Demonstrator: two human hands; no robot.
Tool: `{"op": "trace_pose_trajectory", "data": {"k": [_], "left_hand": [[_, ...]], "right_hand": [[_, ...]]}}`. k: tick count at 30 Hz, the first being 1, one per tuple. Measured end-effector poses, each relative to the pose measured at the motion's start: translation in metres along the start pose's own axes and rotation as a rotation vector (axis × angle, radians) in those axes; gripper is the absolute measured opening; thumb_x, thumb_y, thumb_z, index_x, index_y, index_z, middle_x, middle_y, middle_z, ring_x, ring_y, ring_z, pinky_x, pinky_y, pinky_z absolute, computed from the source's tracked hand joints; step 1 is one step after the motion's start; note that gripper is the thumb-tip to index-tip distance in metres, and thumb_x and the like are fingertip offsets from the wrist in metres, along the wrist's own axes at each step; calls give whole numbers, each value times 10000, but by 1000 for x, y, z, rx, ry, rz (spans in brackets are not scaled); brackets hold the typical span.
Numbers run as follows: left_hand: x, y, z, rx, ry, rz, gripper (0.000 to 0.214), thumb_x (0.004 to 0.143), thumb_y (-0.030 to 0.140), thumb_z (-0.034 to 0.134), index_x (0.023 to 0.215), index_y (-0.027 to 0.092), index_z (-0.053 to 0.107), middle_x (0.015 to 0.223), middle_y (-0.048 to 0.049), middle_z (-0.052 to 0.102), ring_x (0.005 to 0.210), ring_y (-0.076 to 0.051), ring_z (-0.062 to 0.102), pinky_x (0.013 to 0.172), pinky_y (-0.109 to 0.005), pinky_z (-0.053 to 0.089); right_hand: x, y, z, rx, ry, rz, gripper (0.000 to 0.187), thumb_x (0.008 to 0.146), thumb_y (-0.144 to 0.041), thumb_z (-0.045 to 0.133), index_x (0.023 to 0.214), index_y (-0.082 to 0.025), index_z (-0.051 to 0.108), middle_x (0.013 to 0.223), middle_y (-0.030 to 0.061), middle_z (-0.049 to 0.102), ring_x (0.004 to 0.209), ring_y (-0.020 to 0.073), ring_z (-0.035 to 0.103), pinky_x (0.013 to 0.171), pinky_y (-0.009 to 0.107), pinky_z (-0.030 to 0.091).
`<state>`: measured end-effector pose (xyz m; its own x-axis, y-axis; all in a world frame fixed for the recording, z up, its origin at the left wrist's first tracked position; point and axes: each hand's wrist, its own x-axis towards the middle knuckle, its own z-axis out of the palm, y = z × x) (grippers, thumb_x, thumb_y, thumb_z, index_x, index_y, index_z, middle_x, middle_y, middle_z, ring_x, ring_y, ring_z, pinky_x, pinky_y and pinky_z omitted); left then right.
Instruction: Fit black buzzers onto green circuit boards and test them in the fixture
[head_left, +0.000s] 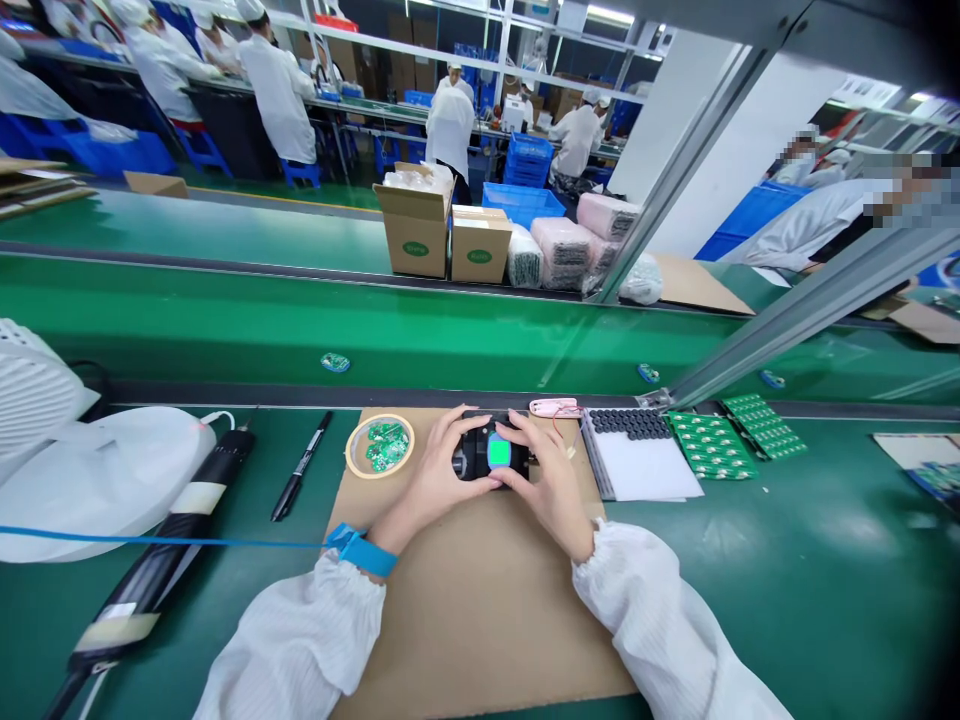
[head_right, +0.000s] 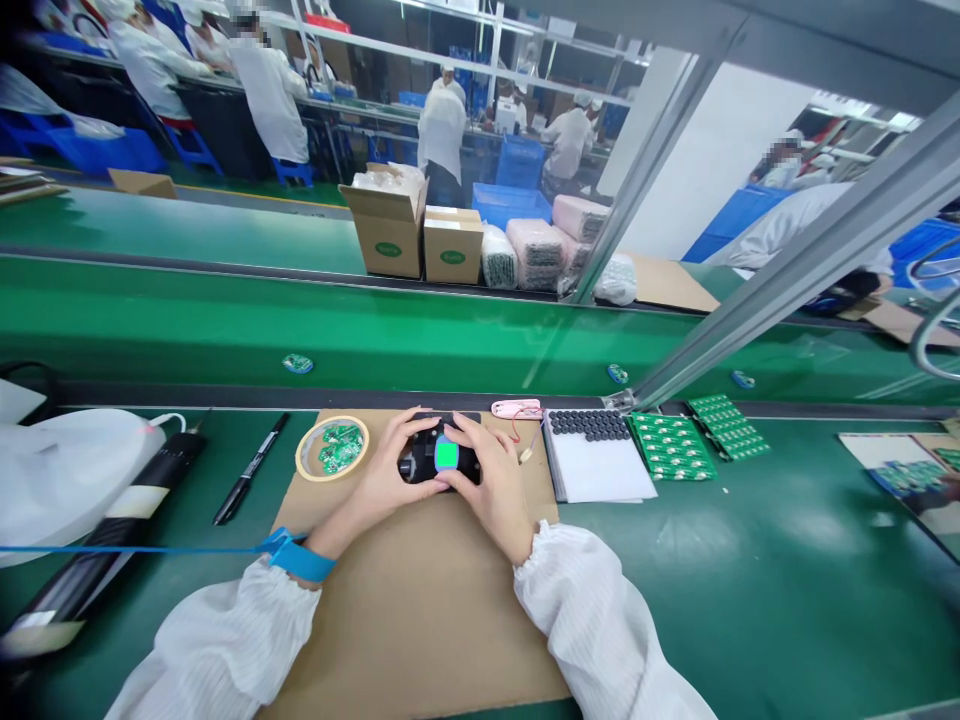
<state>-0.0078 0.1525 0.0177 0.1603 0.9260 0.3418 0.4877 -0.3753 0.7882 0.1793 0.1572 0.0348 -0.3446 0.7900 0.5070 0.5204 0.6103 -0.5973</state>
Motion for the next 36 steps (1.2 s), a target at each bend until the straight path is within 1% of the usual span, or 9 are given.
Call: {"op": "trace_pose_trajectory", "data": {"k": [7, 13, 18, 23, 26, 29, 31, 33, 36], "left_hand": [[1, 0, 0, -18, -1, -21, 666, 680, 285, 822, 1271, 279, 514, 1407, -109, 416, 1376, -343, 376, 1128, -529, 342], [1, -2, 0, -25, -10, -7, 671, 691, 279, 811, 1285, 274, 499, 1417, -115, 403, 1392, -343, 344, 1134, -526, 330], [2, -1, 0, -23, -8, 10, 642, 716, 286, 791, 1286, 262, 496, 1412, -121, 401, 1386, -333, 345, 1134, -528, 324], [1, -1, 0, 17, -1, 8, 645, 717, 263, 784, 1290, 286, 491, 1414, -103, 413, 1370, -332, 368, 1128, -526, 334], [1, -1, 0, 22, -8, 8, 643, 723, 265, 778, 1295, 288, 486, 1414, -105, 415, 1371, -338, 368, 1125, -530, 336], [1, -2, 0, 18, -6, 14, 656, 717, 239, 777, 1302, 288, 483, 1419, -106, 409, 1373, -335, 369, 1127, -530, 336], [0, -2, 0, 21, -6, 9, 677, 714, 226, 779, 1316, 301, 478, 1433, -99, 404, 1374, -333, 372, 1127, -526, 341], [-1, -2, -1, 20, -11, 2, 692, 714, 248, 789, 1328, 309, 475, 1441, -95, 403, 1378, -336, 369, 1129, -524, 343], [-2, -1, -3, -8, -27, -5, 743, 687, 312, 833, 1338, 312, 474, 1442, -98, 405, 1390, -335, 355, 1139, -521, 335]], "right_hand": [[0, 1, 0, 10, -12, 49, 689, 882, -331, 666, 1471, -302, 312, 1232, 52, 683, 1188, 255, 586, 1009, 437, 389], [1, 0, -1, 49, 2, 51, 720, 857, -314, 707, 1460, -335, 315, 1241, 29, 680, 1135, 232, 614, 976, 403, 392], [-1, 3, 1, 61, 9, 34, 697, 872, -331, 688, 1458, -320, 311, 1247, 35, 676, 1161, 230, 599, 994, 406, 374], [-3, 4, 3, 16, -8, 20, 653, 897, -360, 652, 1454, -279, 320, 1262, 79, 663, 1199, 247, 583, 993, 416, 371], [-2, 4, 4, -7, -3, 19, 625, 901, -380, 643, 1440, -270, 345, 1254, 87, 667, 1218, 248, 576, 981, 408, 370], [-1, 5, 3, -62, 17, -11, 513, 909, -401, 627, 1372, -266, 453, 1238, 89, 674, 1233, 252, 569, 949, 397, 378], [-2, 4, 2, -128, 6, -48, 450, 916, -397, 618, 1331, -262, 507, 1241, 89, 669, 1242, 253, 561, 931, 391, 384], [-4, -1, -2, -197, -14, -101, 432, 928, -365, 610, 1338, -275, 508, 1244, 76, 666, 1237, 249, 558, 943, 398, 378], [-2, -8, -10, -253, -18, -199, 402, 948, -294, 584, 1340, -344, 509, 1250, 42, 653, 1191, 242, 564, 981, 419, 377]]}}
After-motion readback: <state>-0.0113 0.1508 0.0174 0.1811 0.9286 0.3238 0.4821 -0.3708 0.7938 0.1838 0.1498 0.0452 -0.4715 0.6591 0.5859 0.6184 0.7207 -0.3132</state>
